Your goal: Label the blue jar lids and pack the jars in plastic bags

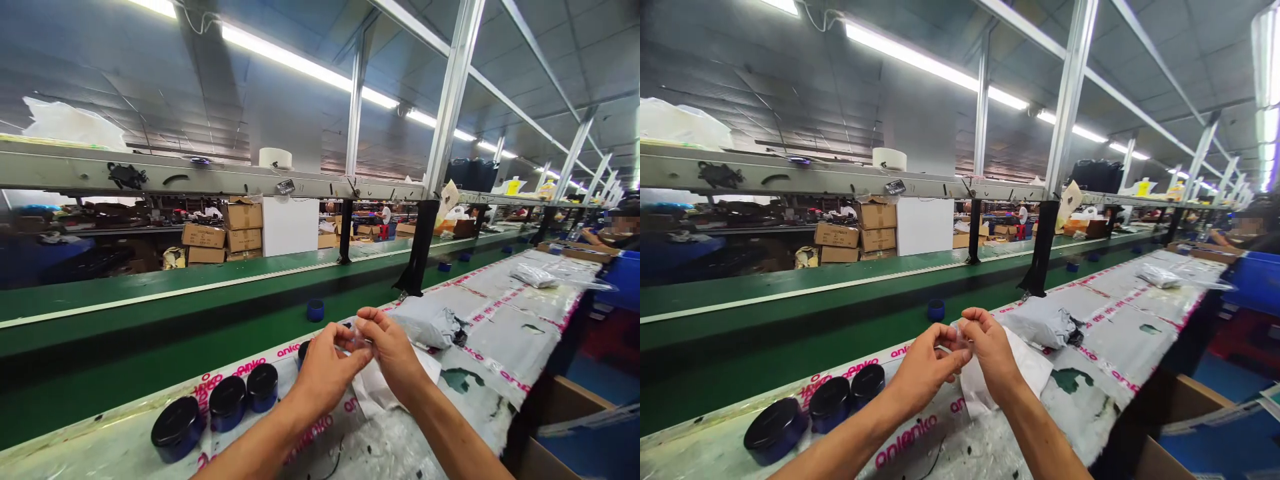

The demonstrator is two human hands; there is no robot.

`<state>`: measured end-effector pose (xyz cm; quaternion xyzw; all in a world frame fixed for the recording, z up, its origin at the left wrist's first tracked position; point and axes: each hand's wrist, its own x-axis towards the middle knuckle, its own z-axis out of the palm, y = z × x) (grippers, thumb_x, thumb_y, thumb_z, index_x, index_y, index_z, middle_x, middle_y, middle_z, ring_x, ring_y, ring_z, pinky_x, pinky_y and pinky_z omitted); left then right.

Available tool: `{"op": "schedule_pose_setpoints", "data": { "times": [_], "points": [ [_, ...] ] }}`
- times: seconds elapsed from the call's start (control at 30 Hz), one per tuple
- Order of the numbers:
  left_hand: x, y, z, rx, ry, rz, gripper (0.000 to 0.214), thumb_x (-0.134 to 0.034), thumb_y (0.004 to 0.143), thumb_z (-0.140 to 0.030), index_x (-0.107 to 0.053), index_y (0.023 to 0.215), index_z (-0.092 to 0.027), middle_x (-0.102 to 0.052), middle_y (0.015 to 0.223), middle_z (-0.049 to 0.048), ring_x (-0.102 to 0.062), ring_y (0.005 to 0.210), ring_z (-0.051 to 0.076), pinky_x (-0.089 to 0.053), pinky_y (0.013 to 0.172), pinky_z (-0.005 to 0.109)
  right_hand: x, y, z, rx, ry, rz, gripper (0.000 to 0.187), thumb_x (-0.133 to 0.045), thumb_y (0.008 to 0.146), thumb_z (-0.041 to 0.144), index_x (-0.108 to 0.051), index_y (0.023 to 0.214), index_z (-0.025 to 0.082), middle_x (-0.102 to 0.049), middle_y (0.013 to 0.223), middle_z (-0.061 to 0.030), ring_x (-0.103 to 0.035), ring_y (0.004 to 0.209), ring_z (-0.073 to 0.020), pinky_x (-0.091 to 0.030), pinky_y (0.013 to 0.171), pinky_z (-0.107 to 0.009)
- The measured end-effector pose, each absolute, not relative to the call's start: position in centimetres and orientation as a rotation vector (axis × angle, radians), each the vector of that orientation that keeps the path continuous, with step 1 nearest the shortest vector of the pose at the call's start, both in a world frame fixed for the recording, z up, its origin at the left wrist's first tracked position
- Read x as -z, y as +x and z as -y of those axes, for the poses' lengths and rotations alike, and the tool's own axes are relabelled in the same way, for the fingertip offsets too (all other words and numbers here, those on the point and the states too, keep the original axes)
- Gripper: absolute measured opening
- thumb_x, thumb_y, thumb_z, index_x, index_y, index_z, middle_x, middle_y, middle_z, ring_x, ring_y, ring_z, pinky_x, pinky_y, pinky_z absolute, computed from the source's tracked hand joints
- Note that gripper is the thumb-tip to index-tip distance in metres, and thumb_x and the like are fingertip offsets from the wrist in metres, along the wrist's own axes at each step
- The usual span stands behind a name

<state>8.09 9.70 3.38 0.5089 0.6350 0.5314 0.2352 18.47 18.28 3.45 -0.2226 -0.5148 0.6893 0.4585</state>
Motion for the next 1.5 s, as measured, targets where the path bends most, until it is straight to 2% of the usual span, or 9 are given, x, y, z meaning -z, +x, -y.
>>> {"op": "schedule_pose_setpoints", "data": {
  "times": [0.23, 0.37, 0.5, 0.6, 0.73, 0.97, 1.23, 1.37, 1.5],
  "points": [
    [-2.8, 6.9, -9.6, -1.764, 1.066, -1.544, 0.02, -0.07, 0.073, -0.031, -0.057, 0.081, -0.018, -0.063, 0.07, 0.0012, -0.059, 0.056, 0.013, -0.048, 0.053, 0.024, -3.1, 17.9, -17.0, -1.698, -0.556, 1.299, 0.048, -0.087, 0.064, 0.053, -0.063, 0.086, 0.018, -0.069, 0.083, -0.0028, -0.064, 0.077, -0.0177, -0.054, 0.07, -0.031],
    [-2.6, 6.4, -9.2, -1.824, 1.005, -1.485, 0.027, -0.075, 0.068, -0.035, -0.057, 0.079, -0.018, -0.062, 0.066, -0.0003, -0.058, 0.054, 0.013, -0.05, 0.052, 0.025, -3.4, 18.2, -16.5, -1.452, -0.788, 1.582, 0.047, -0.081, 0.065, 0.057, -0.068, 0.085, 0.017, -0.07, 0.082, -0.0053, -0.064, 0.076, -0.0197, -0.052, 0.065, -0.03],
    [-2.3, 6.2, -8.8, -1.841, 1.025, -1.46, 0.027, -0.076, 0.069, -0.034, -0.056, 0.077, -0.018, -0.06, 0.061, -0.0019, -0.054, 0.052, 0.011, -0.045, 0.05, 0.022, -3.7, 18.1, -16.0, -1.487, -0.831, 1.753, 0.04, -0.074, 0.07, 0.052, -0.071, 0.089, 0.017, -0.07, 0.082, -0.0047, -0.062, 0.073, -0.0182, -0.047, 0.06, -0.028],
    [-2.2, 6.0, -8.4, -1.837, 1.053, -1.458, 0.022, -0.075, 0.068, -0.029, -0.057, 0.076, -0.018, -0.061, 0.063, -0.0018, -0.054, 0.055, 0.011, -0.043, 0.051, 0.021, -3.7, 17.9, -16.0, -1.502, -0.783, 1.805, 0.031, -0.069, 0.074, 0.047, -0.07, 0.079, 0.017, -0.065, 0.073, -0.0016, -0.056, 0.069, -0.015, -0.043, 0.06, -0.026],
    [-2.5, 5.3, -7.8, -1.823, 1.097, -1.482, 0.016, -0.075, 0.066, -0.023, -0.062, 0.073, -0.016, -0.063, 0.065, -0.001, -0.054, 0.059, 0.01, -0.041, 0.054, 0.02, -3.6, 17.8, -16.0, -1.636, -0.751, 1.724, 0.03, -0.076, 0.07, 0.045, -0.066, 0.072, 0.017, -0.06, 0.071, 0.0006, -0.053, 0.068, -0.013, -0.043, 0.061, -0.025],
    [-3.2, 3.7, -7.1, -1.776, 0.992, -1.483, 0.023, -0.073, 0.067, -0.032, -0.063, 0.079, -0.016, -0.062, 0.061, -0.0008, -0.056, 0.055, 0.011, -0.041, 0.047, 0.019, -3.3, 18.1, -16.3, -1.983, -0.634, 1.462, 0.036, -0.084, 0.068, 0.045, -0.064, 0.08, 0.018, -0.063, 0.075, -0.0001, -0.058, 0.07, -0.0139, -0.049, 0.058, -0.025],
    [-3.5, 2.8, -7.1, -1.729, 0.921, -1.55, 0.025, -0.058, 0.071, -0.027, -0.068, 0.09, -0.015, -0.064, 0.069, 0.0029, -0.063, 0.063, 0.014, -0.054, 0.054, 0.024, -2.0, 15.3, -16.5, -1.579, -0.761, 1.412, 0.036, -0.079, 0.065, 0.044, -0.061, 0.083, 0.019, -0.062, 0.071, 0.0, -0.062, 0.066, -0.0175, -0.049, 0.05, -0.027],
    [-3.8, 1.6, -8.0, -1.749, 1.02, -1.769, 0.023, -0.066, 0.074, -0.034, -0.068, 0.088, -0.015, -0.068, 0.082, 0.0057, -0.065, 0.076, 0.018, -0.056, 0.062, 0.027, -1.7, 14.0, -16.7, -1.518, -0.689, 1.464, 0.042, -0.08, 0.065, 0.041, -0.065, 0.096, 0.018, -0.067, 0.08, -0.0025, -0.062, 0.074, -0.0191, -0.051, 0.058, -0.029],
    [-3.2, -0.1, -8.9, -1.696, 1.138, -2.021, 0.022, -0.066, 0.071, -0.016, -0.064, 0.093, -0.016, -0.063, 0.072, -0.0015, -0.06, 0.065, 0.014, -0.047, 0.058, 0.023, -1.2, 13.8, -17.5, -1.088, -0.677, 1.771, 0.031, -0.068, 0.08, 0.036, -0.068, 0.105, 0.017, -0.071, 0.084, -0.0043, -0.064, 0.075, -0.02, -0.051, 0.071, -0.034]
  ]
}}
